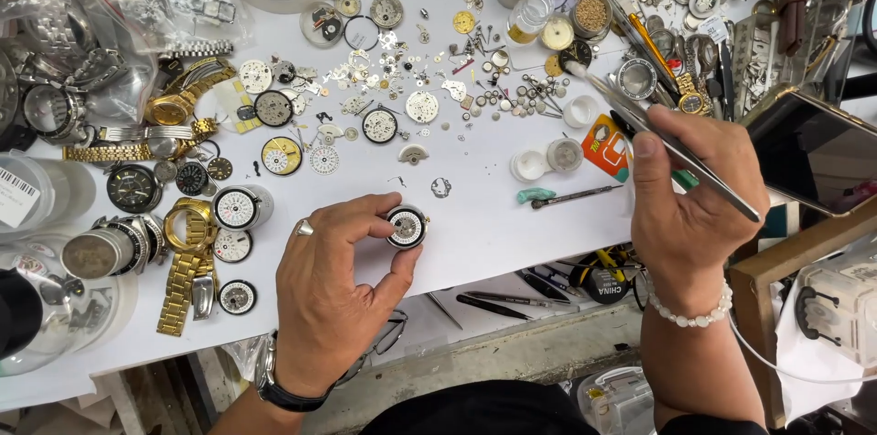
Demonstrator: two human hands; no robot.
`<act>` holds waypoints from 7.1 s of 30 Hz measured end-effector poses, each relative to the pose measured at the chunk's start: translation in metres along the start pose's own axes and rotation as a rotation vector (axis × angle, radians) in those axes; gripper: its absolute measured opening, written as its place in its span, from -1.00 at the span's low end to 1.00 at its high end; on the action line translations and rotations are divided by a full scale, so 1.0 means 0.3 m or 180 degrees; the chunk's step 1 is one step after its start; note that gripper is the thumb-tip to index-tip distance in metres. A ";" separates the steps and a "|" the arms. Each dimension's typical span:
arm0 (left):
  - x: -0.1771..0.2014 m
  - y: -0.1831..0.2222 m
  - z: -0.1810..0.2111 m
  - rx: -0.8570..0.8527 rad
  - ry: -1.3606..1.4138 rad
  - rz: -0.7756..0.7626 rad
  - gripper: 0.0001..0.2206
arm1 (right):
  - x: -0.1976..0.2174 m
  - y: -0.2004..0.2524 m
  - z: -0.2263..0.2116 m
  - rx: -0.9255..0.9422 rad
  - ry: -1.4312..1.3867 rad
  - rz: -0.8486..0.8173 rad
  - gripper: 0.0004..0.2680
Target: Repairing a watch mechanism by carefully placing tiny gears and components using precision tweezers.
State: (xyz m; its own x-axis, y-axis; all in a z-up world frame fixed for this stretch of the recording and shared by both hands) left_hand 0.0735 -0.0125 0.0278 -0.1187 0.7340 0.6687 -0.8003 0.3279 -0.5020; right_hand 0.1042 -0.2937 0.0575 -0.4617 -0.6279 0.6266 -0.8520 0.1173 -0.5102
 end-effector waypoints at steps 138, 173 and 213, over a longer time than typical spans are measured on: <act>-0.028 0.005 0.041 0.0198 0.0051 -0.0020 -0.63 | 0.119 0.214 -0.015 0.0499 -0.0396 0.0013 -0.84; -0.001 0.010 0.010 -0.0060 -0.0066 -0.0061 -0.65 | 0.119 0.154 0.012 -0.0002 -0.0305 0.0346 -0.81; 0.001 0.013 0.003 -0.0044 -0.0101 0.0042 -0.64 | 0.019 -0.187 0.041 0.0342 0.0014 -0.0216 -0.89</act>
State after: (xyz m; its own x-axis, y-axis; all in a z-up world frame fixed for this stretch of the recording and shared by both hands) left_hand 0.0699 -0.0116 0.0265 -0.1479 0.7191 0.6790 -0.7903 0.3268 -0.5182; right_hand 0.1525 -0.3133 0.0823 -0.4052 -0.6282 0.6642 -0.8501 -0.0085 -0.5266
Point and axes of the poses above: each hand's wrist, its own y-axis away from the middle knuckle, its own x-axis out of the back of the hand, z = x × y, the point moved 8 cm from there along -y, towards the middle knuckle, and after that the axes turned 15 degrees about -x, right-handed, at the moved point
